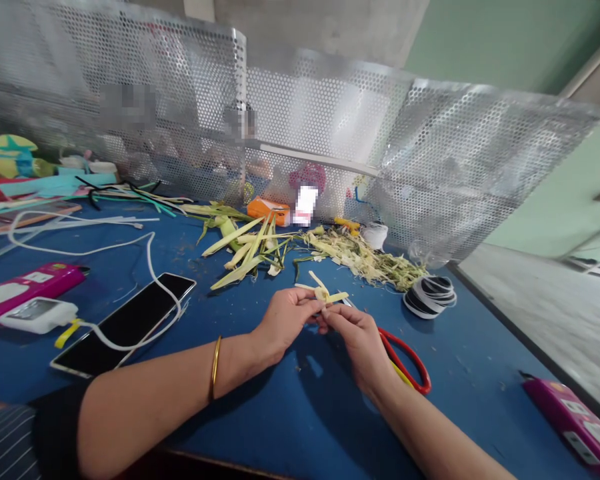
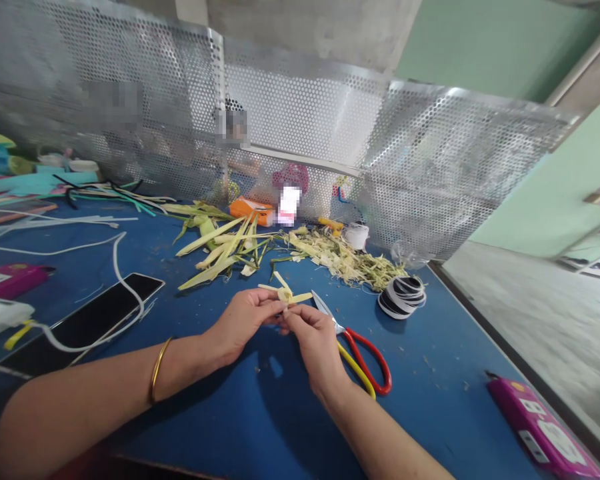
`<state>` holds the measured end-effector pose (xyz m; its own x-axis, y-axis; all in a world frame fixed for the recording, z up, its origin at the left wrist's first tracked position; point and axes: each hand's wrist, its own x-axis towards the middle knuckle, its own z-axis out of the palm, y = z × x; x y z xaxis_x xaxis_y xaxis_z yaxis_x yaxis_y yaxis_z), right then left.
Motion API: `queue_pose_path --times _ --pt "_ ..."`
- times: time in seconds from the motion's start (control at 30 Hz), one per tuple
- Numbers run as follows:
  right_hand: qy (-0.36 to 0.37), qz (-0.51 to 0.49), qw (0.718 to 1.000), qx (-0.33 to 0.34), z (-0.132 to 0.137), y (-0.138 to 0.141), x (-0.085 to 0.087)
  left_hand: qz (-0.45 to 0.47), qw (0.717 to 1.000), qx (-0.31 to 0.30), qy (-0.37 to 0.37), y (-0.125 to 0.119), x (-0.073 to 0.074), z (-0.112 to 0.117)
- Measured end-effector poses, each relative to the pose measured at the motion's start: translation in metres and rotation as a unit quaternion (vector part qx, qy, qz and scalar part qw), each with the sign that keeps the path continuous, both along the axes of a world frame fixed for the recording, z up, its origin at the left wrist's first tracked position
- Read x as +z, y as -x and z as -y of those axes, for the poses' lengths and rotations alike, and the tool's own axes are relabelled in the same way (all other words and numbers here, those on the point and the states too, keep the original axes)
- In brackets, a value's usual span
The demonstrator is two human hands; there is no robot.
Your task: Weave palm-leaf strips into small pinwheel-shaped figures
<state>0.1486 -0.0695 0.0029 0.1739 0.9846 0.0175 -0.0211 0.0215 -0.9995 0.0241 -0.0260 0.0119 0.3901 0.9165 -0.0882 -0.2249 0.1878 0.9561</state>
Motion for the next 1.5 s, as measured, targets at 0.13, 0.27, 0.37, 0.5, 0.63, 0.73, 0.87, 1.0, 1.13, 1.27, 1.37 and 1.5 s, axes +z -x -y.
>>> queue_pose_path --times 0.13,0.27,0.37,0.5,0.63,0.73,0.87,1.0,1.13,1.27,1.37,1.5 --pt "-0.011 0.019 0.999 0.029 0.003 -0.001 0.001 -0.001 1.000 0.014 0.011 0.001 0.000 -0.004" --pt "-0.020 0.040 0.997 0.056 0.005 -0.002 0.002 -0.001 1.000 0.017 0.019 0.004 0.000 -0.008" --pt "-0.032 0.060 0.995 0.076 0.005 -0.003 0.003 -0.006 1.000 0.016 0.023 0.005 0.001 -0.008" --pt "-0.032 0.080 0.991 0.101 0.005 -0.003 0.003 -0.019 0.999 0.019 0.035 0.005 0.005 -0.007" --pt "-0.028 0.088 0.990 0.109 0.005 -0.003 0.004 -0.018 0.999 0.021 0.046 0.005 0.007 -0.007" --pt "-0.001 0.099 0.988 0.116 0.004 -0.007 0.005 -0.015 0.999 0.019 0.049 0.008 0.009 -0.009" --pt "0.016 0.057 0.997 0.058 -0.002 -0.015 0.005 -0.033 0.998 -0.011 0.055 0.012 0.012 -0.011" --pt "-0.018 0.001 1.000 -0.006 -0.008 -0.020 0.003 -0.055 0.993 -0.056 0.086 0.014 0.015 -0.010" --pt "-0.030 0.028 0.999 -0.008 -0.008 -0.022 0.003 -0.072 0.983 -0.127 0.108 0.017 0.014 -0.012" --pt "-0.048 0.084 0.995 0.029 -0.009 -0.025 0.000 -0.085 0.972 -0.178 0.126 0.020 0.010 -0.015" --pt "-0.069 0.171 0.983 0.027 -0.010 -0.028 -0.004 -0.110 0.969 -0.181 0.127 0.020 0.009 -0.014" --pt "-0.110 0.310 0.944 -0.022 -0.008 -0.028 -0.003 -0.135 0.965 -0.186 0.123 0.018 0.007 -0.011"
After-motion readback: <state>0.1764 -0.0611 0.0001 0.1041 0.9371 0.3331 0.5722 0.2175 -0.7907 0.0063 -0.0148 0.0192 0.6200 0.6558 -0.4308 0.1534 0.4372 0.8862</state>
